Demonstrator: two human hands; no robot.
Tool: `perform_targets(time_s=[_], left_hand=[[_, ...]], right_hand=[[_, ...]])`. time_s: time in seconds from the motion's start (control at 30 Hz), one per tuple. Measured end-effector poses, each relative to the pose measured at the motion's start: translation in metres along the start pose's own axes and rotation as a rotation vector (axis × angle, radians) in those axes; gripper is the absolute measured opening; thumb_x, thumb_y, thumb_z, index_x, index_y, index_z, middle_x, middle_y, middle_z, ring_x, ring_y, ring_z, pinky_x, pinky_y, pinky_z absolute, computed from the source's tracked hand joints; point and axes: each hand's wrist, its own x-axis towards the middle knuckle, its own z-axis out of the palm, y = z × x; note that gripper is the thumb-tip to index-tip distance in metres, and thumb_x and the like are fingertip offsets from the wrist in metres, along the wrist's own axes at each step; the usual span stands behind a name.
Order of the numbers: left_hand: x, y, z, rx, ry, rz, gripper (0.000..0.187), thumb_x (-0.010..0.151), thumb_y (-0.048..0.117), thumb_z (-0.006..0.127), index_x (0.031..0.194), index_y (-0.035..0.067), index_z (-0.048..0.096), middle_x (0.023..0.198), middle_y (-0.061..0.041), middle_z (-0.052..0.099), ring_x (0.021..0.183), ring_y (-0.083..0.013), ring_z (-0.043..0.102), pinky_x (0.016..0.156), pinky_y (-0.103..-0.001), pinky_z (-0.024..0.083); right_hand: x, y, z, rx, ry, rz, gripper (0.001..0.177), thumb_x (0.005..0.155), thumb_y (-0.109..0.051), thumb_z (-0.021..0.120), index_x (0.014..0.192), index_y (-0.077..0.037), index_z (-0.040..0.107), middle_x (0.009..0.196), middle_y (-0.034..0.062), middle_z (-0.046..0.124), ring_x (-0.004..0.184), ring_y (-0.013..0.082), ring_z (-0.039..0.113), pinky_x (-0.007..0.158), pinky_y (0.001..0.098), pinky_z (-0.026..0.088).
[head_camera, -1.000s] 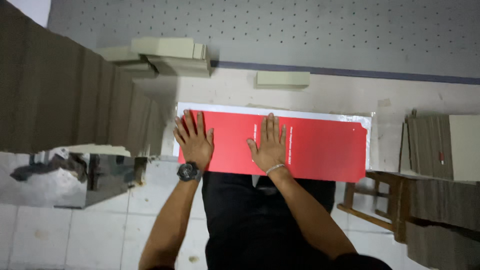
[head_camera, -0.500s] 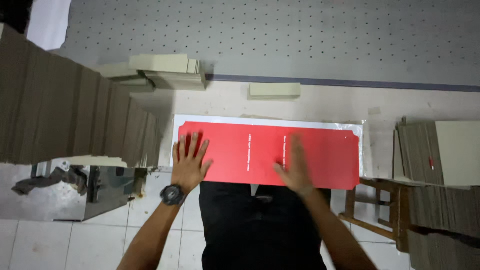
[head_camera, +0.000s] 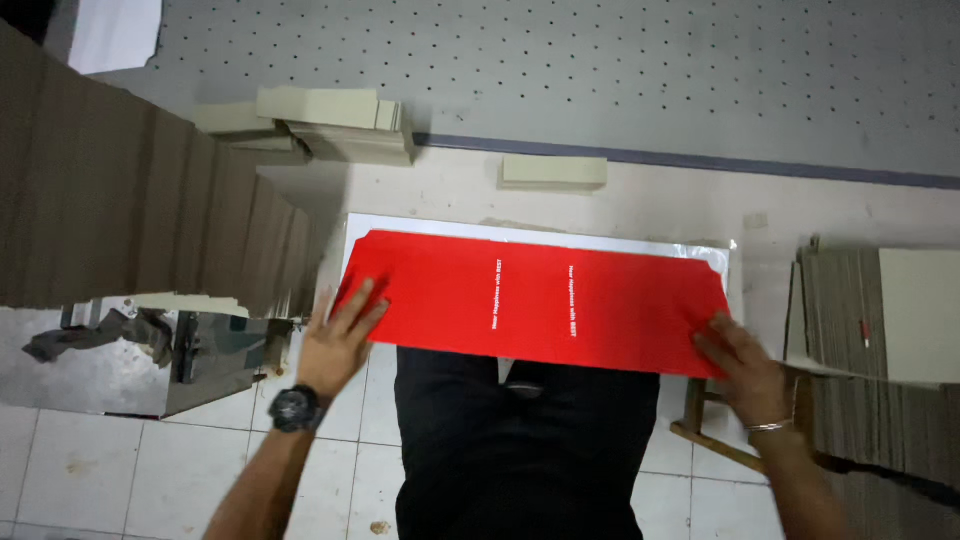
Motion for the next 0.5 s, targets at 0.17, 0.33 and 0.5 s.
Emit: perform_targets(time_s=[0.17, 0.33, 0.5], left_hand=[[0.118, -0.013, -0.122, -0.361, 0.079, -0.069, 0.033, 0.092, 0.011, 0.08, 0.125, 0.01, 0.075, 0.145, -0.011, 0.066, 0.135, -0.0252, 0.063, 0.133, -0.055, 0.036], [0.242, -0.039, -0.156, -0.6, 0.173, -0.251, 0.03, 0.104, 0.02, 0.079, 0.127, 0.002, 0.073, 0.13, -0.014, 0.074, 0.117, -0.0303, 0.069, 0.089, -0.041, 0.057], [0.405, -0.113, -0.082, -0.671, 0.287, -0.439, 0.084, 0.098, 0.011, 0.095, 0.163, 0.009, 0.041, 0.164, -0.026, 0.036, 0.099, -0.0318, 0.082, 0.093, -0.042, 0.069]], right_hand=[[0.105, 0.01, -0.142, 0.193, 0.041, 0.129, 0.04, 0.093, -0.017, 0.086, 0.132, -0.021, 0.077, 0.162, 0.001, 0.067, 0.136, 0.0222, 0.072, 0.095, 0.0371, 0.063], [0.229, 0.044, -0.229, 0.447, 0.142, 0.363, 0.056, 0.1, -0.019, 0.091, 0.154, -0.015, 0.077, 0.121, 0.0024, 0.072, 0.076, 0.0122, 0.048, 0.074, 0.0264, 0.042], [0.357, 0.125, -0.241, 0.537, 0.156, 0.629, 0.069, 0.113, -0.037, 0.085, 0.162, 0.001, 0.055, 0.148, 0.0214, 0.065, 0.13, 0.0413, 0.061, 0.091, 0.065, 0.05]])
